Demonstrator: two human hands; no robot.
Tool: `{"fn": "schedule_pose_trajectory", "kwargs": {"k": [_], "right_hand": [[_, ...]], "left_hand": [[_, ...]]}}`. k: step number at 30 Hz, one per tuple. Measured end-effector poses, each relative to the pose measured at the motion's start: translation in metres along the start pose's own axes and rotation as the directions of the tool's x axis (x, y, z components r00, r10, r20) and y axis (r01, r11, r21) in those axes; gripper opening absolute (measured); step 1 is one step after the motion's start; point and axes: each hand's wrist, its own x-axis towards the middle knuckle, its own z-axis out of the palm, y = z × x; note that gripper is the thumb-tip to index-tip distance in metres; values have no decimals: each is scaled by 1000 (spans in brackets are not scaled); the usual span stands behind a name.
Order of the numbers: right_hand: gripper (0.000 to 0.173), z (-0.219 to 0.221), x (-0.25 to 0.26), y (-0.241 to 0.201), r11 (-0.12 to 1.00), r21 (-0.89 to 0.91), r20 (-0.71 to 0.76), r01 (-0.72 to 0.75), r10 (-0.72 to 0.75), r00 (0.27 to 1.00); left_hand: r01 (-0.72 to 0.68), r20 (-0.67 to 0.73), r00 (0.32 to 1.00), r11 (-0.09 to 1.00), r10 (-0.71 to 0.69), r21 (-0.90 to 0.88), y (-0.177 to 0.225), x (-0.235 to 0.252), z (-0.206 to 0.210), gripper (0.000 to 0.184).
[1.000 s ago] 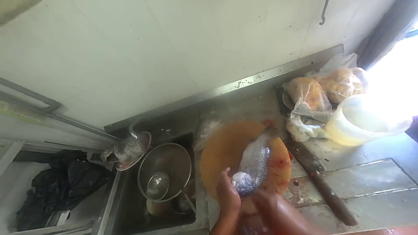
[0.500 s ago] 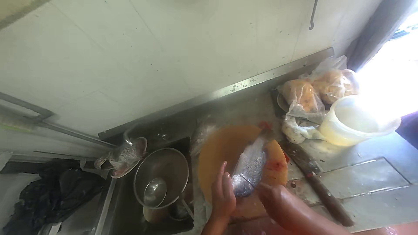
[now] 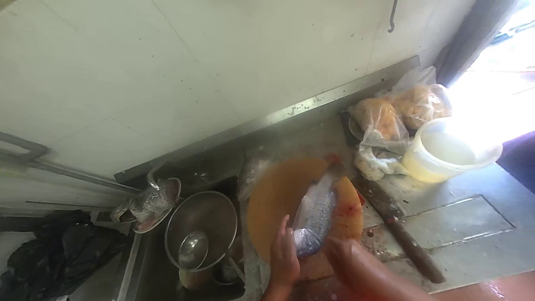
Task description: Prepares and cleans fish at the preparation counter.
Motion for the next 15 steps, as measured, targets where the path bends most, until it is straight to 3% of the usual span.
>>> {"fn": "schedule_pose_trajectory", "kwargs": {"k": [3, 6, 8, 15], "right_hand": [[27, 7, -2, -5, 1000, 12, 29, -3, 3, 1000], [27, 2, 2, 9, 1000, 24, -40, 5, -4, 999], [28, 8, 2, 8, 999, 35, -5, 2, -2, 1000], [28, 18, 5, 9, 1000, 18, -34, -1, 1, 999]], "left_hand": [[0, 22, 1000, 1000, -1, 9, -5, -1, 0, 52], [103, 55, 993, 995, -102, -5, -8, -3, -6, 54], [140, 69, 988, 990, -138, -28, -5, -2, -6, 54], [150, 55, 988, 984, -145, -98, -2, -1, -4, 51]]}}
